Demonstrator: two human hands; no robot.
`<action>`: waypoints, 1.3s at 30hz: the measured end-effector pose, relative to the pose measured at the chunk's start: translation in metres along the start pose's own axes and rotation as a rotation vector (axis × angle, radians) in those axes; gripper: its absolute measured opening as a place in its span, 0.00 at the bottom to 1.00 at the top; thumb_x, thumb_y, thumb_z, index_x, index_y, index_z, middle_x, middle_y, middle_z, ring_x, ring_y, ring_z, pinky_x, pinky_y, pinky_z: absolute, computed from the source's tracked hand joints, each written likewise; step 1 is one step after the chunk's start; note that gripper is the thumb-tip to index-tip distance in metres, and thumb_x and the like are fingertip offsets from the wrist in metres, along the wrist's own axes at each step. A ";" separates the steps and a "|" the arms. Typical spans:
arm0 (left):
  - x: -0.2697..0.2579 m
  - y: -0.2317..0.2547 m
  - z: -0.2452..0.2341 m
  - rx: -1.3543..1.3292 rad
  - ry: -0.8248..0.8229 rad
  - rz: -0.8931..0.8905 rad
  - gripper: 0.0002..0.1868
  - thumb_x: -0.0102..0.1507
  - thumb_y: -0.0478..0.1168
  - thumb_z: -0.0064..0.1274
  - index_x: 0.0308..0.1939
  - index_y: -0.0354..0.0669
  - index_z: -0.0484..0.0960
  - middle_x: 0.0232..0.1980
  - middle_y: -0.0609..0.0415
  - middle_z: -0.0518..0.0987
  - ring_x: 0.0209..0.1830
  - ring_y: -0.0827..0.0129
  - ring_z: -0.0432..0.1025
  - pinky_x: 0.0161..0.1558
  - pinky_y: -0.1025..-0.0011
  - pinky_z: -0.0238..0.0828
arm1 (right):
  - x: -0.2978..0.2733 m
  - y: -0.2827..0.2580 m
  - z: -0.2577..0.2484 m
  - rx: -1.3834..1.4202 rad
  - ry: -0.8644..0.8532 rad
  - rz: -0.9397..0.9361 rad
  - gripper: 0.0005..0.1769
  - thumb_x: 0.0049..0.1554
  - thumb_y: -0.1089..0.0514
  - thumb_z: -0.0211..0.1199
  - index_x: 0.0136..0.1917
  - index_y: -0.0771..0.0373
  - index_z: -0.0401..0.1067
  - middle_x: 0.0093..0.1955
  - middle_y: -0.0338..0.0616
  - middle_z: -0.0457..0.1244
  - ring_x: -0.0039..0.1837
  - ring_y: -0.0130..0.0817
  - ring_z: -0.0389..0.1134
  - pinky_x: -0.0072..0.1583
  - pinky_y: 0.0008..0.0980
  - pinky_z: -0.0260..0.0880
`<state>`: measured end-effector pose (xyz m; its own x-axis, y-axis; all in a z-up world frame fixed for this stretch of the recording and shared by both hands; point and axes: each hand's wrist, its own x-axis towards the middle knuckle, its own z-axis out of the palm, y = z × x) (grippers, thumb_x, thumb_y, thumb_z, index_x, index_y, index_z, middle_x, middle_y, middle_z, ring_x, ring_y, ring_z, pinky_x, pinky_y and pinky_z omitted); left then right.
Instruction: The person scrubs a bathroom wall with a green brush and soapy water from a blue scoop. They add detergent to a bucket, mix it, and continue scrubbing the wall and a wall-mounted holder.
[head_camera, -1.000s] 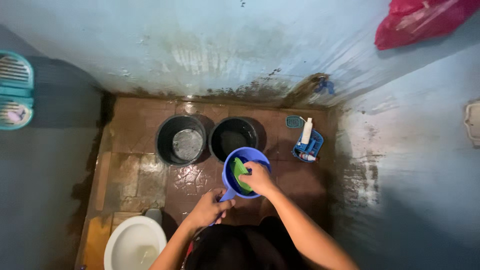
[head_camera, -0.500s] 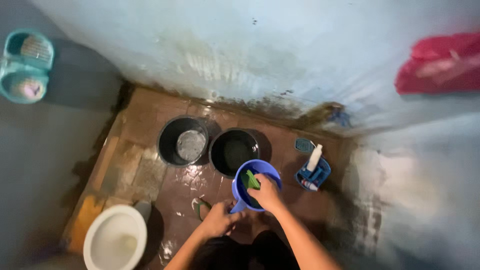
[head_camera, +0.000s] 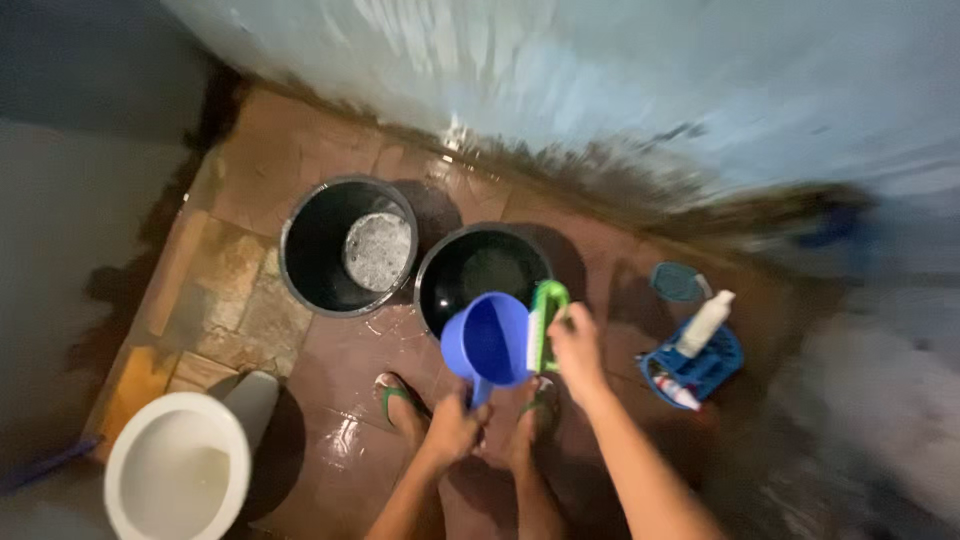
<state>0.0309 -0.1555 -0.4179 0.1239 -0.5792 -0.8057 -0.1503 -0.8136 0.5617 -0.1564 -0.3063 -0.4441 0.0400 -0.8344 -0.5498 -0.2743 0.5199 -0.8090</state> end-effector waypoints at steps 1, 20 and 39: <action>0.039 -0.023 0.004 0.112 0.046 0.025 0.16 0.62 0.40 0.52 0.52 0.38 0.75 0.29 0.42 0.83 0.22 0.59 0.80 0.27 0.61 0.78 | 0.017 0.018 0.003 0.211 -0.004 0.064 0.04 0.55 0.67 0.56 0.45 0.63 0.66 0.34 0.43 0.58 0.35 0.33 0.59 0.36 0.36 0.59; 0.271 -0.105 0.015 -0.131 -0.026 0.004 0.16 0.62 0.39 0.56 0.49 0.34 0.73 0.23 0.48 0.75 0.13 0.64 0.69 0.15 0.64 0.65 | 0.061 0.183 -0.007 0.907 0.133 0.427 0.07 0.53 0.67 0.52 0.45 0.58 0.65 0.36 0.35 0.58 0.36 0.27 0.57 0.41 0.27 0.61; 0.107 -0.068 -0.207 0.337 0.594 0.188 0.22 0.62 0.52 0.60 0.40 0.33 0.76 0.32 0.29 0.80 0.37 0.36 0.77 0.39 0.49 0.74 | 0.047 0.017 0.142 0.903 -0.089 0.394 0.10 0.55 0.68 0.54 0.49 0.56 0.63 0.44 0.37 0.61 0.44 0.29 0.59 0.49 0.29 0.61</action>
<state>0.2575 -0.1724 -0.5035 0.5659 -0.7163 -0.4082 -0.5051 -0.6925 0.5151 -0.0228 -0.3105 -0.5135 0.1850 -0.5744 -0.7974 0.5507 0.7326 -0.4000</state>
